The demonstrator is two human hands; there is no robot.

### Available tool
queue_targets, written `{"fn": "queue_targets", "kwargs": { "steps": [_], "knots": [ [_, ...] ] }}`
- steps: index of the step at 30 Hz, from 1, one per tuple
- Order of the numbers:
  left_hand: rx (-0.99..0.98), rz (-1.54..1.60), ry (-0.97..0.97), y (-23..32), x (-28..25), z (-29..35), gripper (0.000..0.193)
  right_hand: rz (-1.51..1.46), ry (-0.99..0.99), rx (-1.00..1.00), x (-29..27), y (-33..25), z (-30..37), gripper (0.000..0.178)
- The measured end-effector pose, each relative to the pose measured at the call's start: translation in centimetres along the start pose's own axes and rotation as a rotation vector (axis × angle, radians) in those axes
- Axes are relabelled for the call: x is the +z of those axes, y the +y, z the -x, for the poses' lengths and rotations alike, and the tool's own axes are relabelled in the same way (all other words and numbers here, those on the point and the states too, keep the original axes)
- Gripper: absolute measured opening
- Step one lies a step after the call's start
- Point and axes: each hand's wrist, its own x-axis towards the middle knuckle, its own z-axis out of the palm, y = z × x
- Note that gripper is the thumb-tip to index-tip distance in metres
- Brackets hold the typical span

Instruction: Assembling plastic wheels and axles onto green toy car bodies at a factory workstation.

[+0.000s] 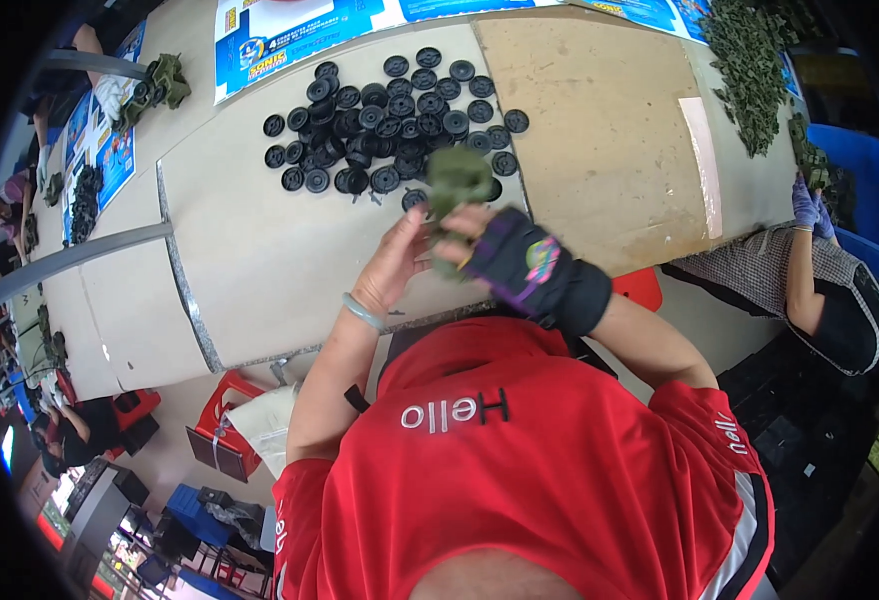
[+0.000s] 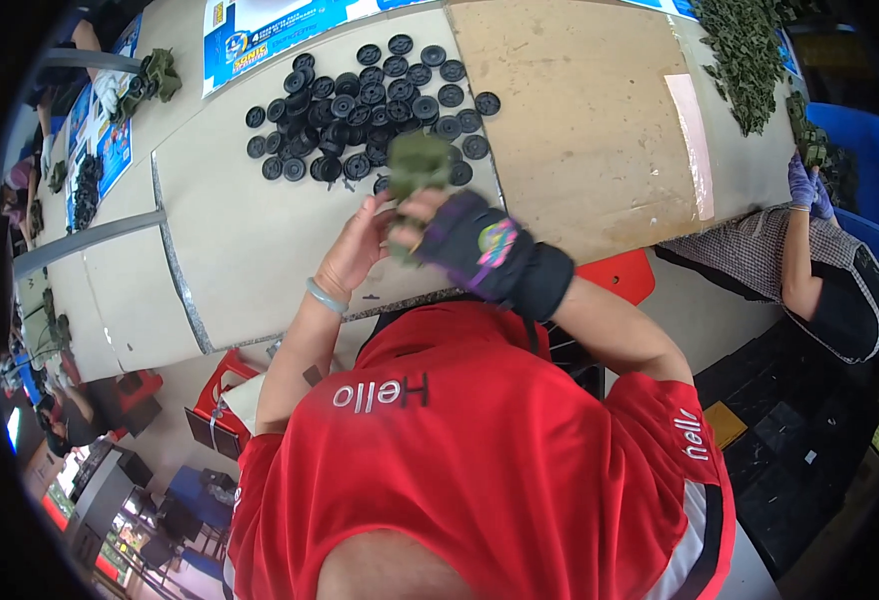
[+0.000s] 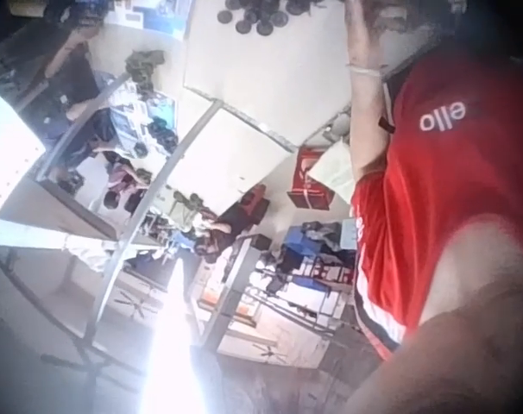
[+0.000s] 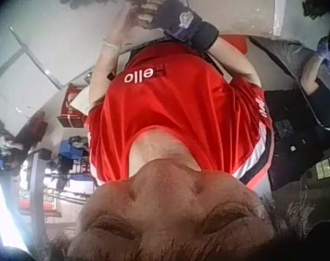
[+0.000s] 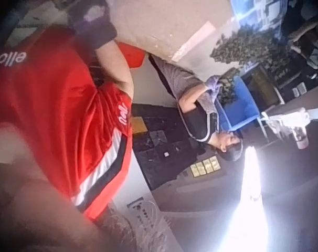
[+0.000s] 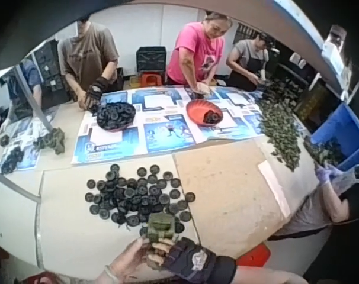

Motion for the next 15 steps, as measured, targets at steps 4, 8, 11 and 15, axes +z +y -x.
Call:
{"fn": "queue_targets", "kwargs": {
  "steps": [4,8,11,15],
  "knots": [
    [-0.002,-0.144,0.218,-0.7,-2.7,1.0,0.069,-0.284,0.046,-0.163,4.0,-2.3,-1.9,0.048],
    [0.15,-0.285,0.308,-1.6,-5.9,2.5,0.075,-0.203,0.065,0.15,7.9,1.4,1.7,0.051],
    [0.213,-0.543,0.364,-2.9,-8.2,2.6,0.08,-0.129,-0.134,0.128,9.6,2.2,3.0,0.04],
    [0.31,-1.175,0.526,-2.1,-5.5,3.7,0.081,-0.064,-0.239,0.216,10.9,1.9,2.8,0.032]
  ]
}}
